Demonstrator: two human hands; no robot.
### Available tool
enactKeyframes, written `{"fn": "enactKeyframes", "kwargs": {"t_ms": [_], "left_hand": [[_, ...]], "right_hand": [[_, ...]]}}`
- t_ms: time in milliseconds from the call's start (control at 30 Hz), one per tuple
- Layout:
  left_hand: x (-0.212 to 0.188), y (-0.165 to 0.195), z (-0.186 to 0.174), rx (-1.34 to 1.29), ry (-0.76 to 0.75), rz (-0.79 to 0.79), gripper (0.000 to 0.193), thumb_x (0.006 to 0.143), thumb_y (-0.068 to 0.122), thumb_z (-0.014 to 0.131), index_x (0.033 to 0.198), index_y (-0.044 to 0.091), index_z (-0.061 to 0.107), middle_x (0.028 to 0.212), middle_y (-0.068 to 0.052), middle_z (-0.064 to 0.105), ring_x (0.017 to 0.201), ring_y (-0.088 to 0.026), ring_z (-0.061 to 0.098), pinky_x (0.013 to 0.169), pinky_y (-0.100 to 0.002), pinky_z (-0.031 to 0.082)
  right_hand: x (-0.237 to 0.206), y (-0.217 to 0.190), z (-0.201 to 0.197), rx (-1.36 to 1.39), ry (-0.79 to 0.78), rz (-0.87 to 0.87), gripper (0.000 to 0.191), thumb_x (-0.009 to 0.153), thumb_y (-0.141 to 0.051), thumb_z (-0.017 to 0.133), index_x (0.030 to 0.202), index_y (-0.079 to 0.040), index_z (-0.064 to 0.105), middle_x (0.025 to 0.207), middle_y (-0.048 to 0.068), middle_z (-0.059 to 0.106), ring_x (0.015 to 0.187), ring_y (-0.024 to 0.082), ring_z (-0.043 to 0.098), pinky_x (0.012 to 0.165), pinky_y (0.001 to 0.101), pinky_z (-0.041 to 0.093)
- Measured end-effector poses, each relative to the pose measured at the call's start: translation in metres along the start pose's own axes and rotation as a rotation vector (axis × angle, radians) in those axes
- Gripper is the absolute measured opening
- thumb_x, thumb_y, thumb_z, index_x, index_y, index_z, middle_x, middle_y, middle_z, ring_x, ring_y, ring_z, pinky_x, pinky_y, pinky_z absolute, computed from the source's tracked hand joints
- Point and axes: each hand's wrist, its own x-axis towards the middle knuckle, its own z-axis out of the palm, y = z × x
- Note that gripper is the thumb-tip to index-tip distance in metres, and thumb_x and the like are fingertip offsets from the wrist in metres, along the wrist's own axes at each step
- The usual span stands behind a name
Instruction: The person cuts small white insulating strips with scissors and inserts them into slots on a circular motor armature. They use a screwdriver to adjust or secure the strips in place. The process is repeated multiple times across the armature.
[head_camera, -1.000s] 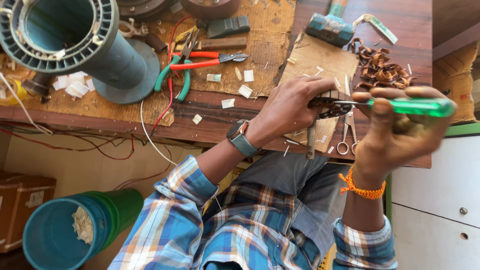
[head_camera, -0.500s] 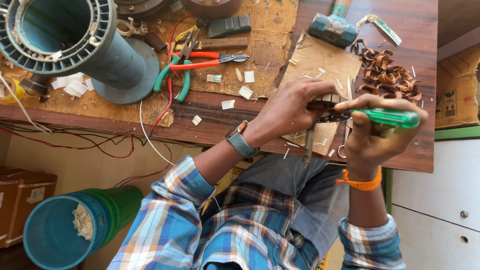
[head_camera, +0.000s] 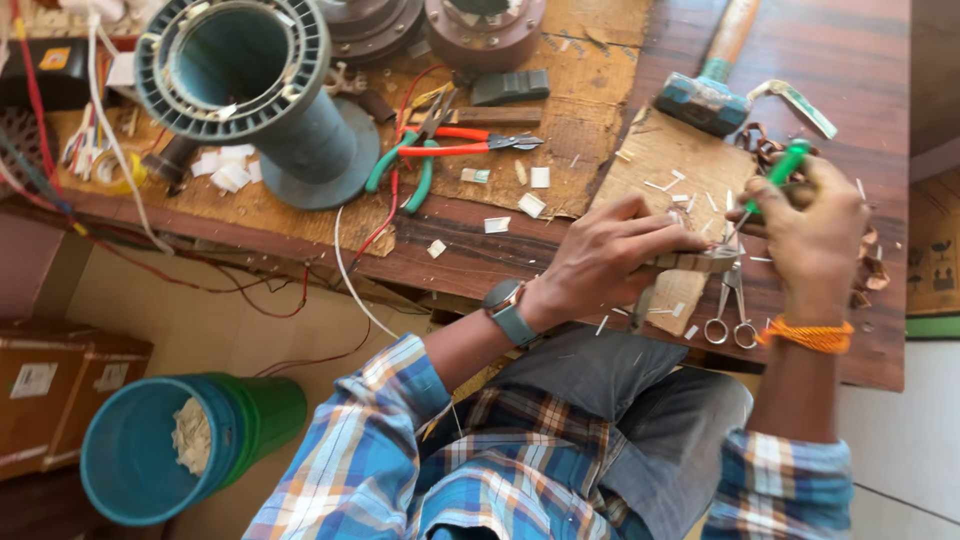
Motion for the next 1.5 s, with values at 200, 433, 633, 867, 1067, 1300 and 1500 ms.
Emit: {"fn": "enactKeyframes", "kwargs": {"t_ms": [200, 433, 633, 867, 1067, 1300, 1500], "left_hand": [[0.003, -0.004, 0.007, 0.125, 0.052, 0.018, 0.050, 0.083, 0.017, 0.077, 0.130, 0.028, 0.064, 0.119, 0.009, 0.069, 0.115, -0.019, 0.059, 0.105, -0.036, 0.048], [-0.016, -0.017, -0.033, 0.025, 0.075, 0.012, 0.057, 0.089, 0.048, 0.077, 0.132, 0.013, 0.061, 0.131, -0.006, 0.065, 0.128, -0.025, 0.056, 0.113, -0.042, 0.043], [-0.056, -0.057, -0.102, 0.360, -0.055, -0.398, 0.021, 0.097, 0.026, 0.076, 0.112, 0.012, 0.071, 0.108, -0.006, 0.068, 0.105, -0.027, 0.060, 0.092, -0.041, 0.050], [-0.091, -0.029, -0.114, 0.544, -0.015, -0.286, 0.022, 0.092, 0.022, 0.076, 0.114, 0.017, 0.073, 0.120, 0.000, 0.066, 0.113, -0.025, 0.057, 0.101, -0.042, 0.048], [-0.122, 0.010, -0.125, 0.545, -0.181, -0.390, 0.066, 0.076, 0.044, 0.085, 0.127, 0.007, 0.066, 0.131, -0.007, 0.059, 0.117, -0.032, 0.051, 0.092, -0.051, 0.039], [-0.142, 0.018, -0.106, 0.584, -0.111, -0.240, 0.034, 0.087, 0.013, 0.083, 0.119, 0.012, 0.070, 0.123, -0.004, 0.065, 0.117, -0.029, 0.055, 0.102, -0.044, 0.043], [-0.132, 0.003, -0.113, 0.392, -0.107, -0.001, 0.028, 0.082, -0.003, 0.079, 0.107, 0.007, 0.070, 0.106, -0.005, 0.069, 0.095, -0.027, 0.063, 0.084, -0.040, 0.053]], "right_hand": [[0.013, 0.035, 0.030, 0.341, -0.005, 0.123, 0.028, 0.109, -0.005, 0.061, 0.135, 0.006, 0.062, 0.109, 0.016, 0.074, 0.091, 0.023, 0.078, 0.074, 0.0295, 0.066], [-0.058, 0.045, 0.001, 0.601, 0.102, 0.134, 0.017, 0.118, -0.005, 0.051, 0.127, 0.004, 0.061, 0.108, 0.014, 0.071, 0.089, 0.021, 0.074, 0.082, 0.0303, 0.064], [-0.128, 0.043, 0.008, 0.675, 0.191, -0.009, 0.010, 0.122, -0.001, 0.051, 0.123, 0.008, 0.055, 0.109, 0.019, 0.068, 0.090, 0.025, 0.068, 0.089, 0.0351, 0.063], [-0.179, 0.064, 0.015, 0.671, 0.329, 0.028, 0.016, 0.119, -0.005, 0.051, 0.124, 0.009, 0.056, 0.104, 0.019, 0.066, 0.084, 0.024, 0.065, 0.082, 0.0312, 0.060], [-0.220, 0.098, 0.009, 0.596, 0.415, 0.116, 0.023, 0.118, -0.015, 0.057, 0.126, 0.006, 0.059, 0.104, 0.014, 0.066, 0.085, 0.019, 0.064, 0.081, 0.0285, 0.056], [-0.177, 0.095, 0.009, 0.091, 0.454, -0.070, 0.032, 0.116, -0.028, 0.066, 0.127, 0.002, 0.064, 0.103, 0.007, 0.065, 0.087, 0.014, 0.063, 0.078, 0.0255, 0.052], [-0.173, 0.048, 0.019, -0.414, 0.336, -0.035, 0.052, 0.101, -0.046, 0.078, 0.133, -0.006, 0.066, 0.102, 0.007, 0.066, 0.087, 0.019, 0.064, 0.077, 0.0355, 0.053]]}}
